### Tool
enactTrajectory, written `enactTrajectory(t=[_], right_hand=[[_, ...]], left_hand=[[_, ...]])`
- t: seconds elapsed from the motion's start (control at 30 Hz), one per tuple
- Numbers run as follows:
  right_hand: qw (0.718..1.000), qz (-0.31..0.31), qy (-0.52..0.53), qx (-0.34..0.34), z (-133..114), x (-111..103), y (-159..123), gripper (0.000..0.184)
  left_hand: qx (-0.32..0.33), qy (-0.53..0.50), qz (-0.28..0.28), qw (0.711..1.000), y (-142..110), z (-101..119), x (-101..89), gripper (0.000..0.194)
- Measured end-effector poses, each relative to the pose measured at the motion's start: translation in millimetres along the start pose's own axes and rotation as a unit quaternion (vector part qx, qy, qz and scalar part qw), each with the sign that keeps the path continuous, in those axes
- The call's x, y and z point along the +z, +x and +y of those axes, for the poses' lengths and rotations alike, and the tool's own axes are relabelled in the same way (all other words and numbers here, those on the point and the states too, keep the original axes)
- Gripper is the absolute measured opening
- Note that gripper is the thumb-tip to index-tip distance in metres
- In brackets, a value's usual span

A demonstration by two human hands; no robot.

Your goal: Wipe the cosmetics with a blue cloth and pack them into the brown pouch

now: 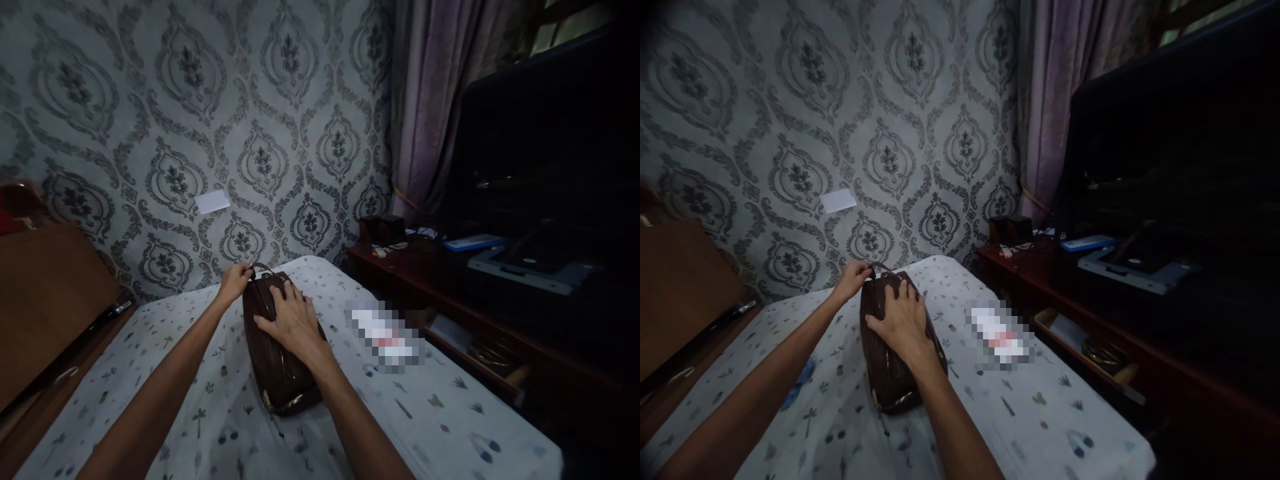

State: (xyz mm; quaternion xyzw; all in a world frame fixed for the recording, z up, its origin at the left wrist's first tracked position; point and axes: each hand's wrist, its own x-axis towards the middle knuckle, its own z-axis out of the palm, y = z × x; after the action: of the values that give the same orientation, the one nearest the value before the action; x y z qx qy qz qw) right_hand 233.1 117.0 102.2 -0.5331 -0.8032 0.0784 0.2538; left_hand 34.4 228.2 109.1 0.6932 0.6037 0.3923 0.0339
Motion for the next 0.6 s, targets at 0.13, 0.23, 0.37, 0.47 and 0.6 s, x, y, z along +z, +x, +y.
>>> enactTrajectory(t=[0.13, 0.23, 0.37, 0.47, 0.6], right_hand=[[1.0, 0.004, 0.002, 0.002, -0.2, 1.0, 0.6, 0.076], [1.0, 0.004, 0.001, 0.002, -0.3, 1.5, 0.6, 0.075], [1.0, 0.0, -0.005, 0.0, -0.1, 1.8, 0.1, 0.075], [1.0, 0.001, -0.006, 0.001, 0.6, 2.3, 0.0, 0.075], [1.0, 0.0, 0.006, -0.014, 1.5, 2.4, -0.6, 0.065]], left_hand=[[0.0, -0.003, 0.013, 1.0, -7.0, 0.8, 1.6, 0.021], [-0.001, -0.007, 0.014, 1.0, -8.8, -0.5, 2.2, 0.022], [-0.014, -0.011, 0.007, 1.0, -4.5, -3.8, 5.6, 0.024], [-0.033, -0.01, -0.013, 0.999, -0.9, -7.4, 9.1, 0.025], [-0.067, -0.016, -0.033, 0.997, 1.5, -12.4, 10.8, 0.029]])
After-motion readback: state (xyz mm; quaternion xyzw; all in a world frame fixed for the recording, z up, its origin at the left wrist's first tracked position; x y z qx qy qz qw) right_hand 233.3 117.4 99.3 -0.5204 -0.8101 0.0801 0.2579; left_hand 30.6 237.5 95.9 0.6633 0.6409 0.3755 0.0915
